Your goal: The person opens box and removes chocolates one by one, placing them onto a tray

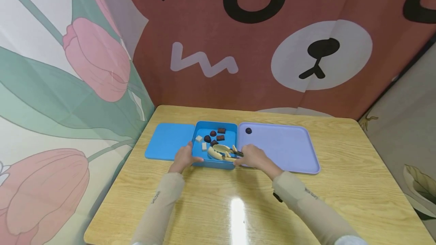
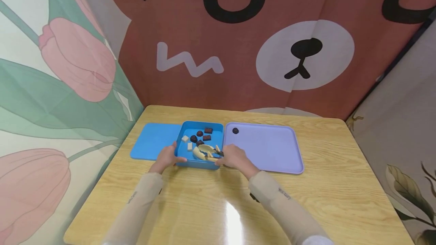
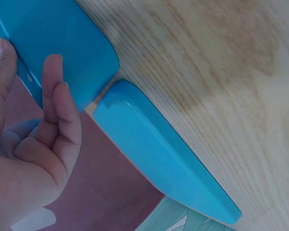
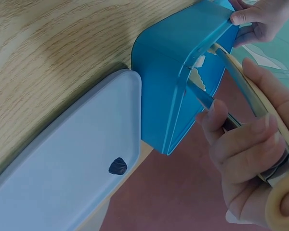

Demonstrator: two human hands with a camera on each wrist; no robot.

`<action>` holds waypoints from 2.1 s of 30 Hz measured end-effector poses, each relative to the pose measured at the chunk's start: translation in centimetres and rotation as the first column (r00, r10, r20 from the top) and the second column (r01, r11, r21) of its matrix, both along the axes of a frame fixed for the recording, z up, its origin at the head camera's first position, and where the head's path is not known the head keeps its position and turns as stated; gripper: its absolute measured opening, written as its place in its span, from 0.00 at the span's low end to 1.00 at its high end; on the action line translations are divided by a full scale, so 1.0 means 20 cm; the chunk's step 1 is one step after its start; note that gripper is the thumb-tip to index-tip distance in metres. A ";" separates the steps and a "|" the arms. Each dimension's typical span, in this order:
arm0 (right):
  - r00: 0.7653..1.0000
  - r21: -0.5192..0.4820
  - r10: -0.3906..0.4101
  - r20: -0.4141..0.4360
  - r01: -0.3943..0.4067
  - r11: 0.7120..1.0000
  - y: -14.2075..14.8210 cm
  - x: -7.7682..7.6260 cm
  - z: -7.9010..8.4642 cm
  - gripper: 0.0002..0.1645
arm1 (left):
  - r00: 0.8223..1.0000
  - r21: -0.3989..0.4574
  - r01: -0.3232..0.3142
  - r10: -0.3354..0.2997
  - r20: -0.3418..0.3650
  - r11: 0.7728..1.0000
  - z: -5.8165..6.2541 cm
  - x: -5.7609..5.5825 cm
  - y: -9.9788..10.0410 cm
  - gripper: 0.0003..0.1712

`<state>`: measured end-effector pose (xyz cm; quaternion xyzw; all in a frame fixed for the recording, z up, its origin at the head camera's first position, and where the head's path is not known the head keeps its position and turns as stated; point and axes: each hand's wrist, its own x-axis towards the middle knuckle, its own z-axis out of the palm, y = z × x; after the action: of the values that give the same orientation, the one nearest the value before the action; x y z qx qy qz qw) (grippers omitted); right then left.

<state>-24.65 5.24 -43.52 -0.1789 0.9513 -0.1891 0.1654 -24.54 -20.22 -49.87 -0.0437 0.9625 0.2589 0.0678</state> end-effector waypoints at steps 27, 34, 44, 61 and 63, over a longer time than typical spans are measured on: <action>0.997 0.116 0.041 -0.068 -0.033 0.993 -0.09 0.00 -0.02 0.26 | 1.000 -0.015 0.016 -0.016 -0.010 1.000 0.00 0.00 0.00 0.58; 0.996 0.102 0.044 -0.074 -0.036 0.994 -0.08 0.00 -0.02 0.25 | 1.000 -0.007 0.010 -0.010 -0.007 1.000 0.00 0.00 0.00 0.57; 0.996 0.082 0.041 -0.078 -0.035 0.996 -0.07 0.01 -0.03 0.27 | 1.000 0.006 0.008 -0.008 0.004 1.000 0.01 0.01 0.01 0.56; 0.997 -0.010 -0.001 -0.078 0.000 1.000 -0.03 0.01 -0.02 0.29 | 1.000 0.002 0.014 -0.014 -0.002 1.000 0.02 0.01 0.02 0.56; 0.997 -0.018 -0.008 -0.077 0.006 1.000 -0.02 0.01 -0.01 0.28 | 1.000 0.004 0.012 -0.012 0.000 1.000 0.02 0.01 0.02 0.56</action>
<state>-24.43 4.89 -43.79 -0.1842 0.9558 -0.1911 0.1263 -24.28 -19.85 -49.50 -0.0378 0.9623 0.2603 0.0693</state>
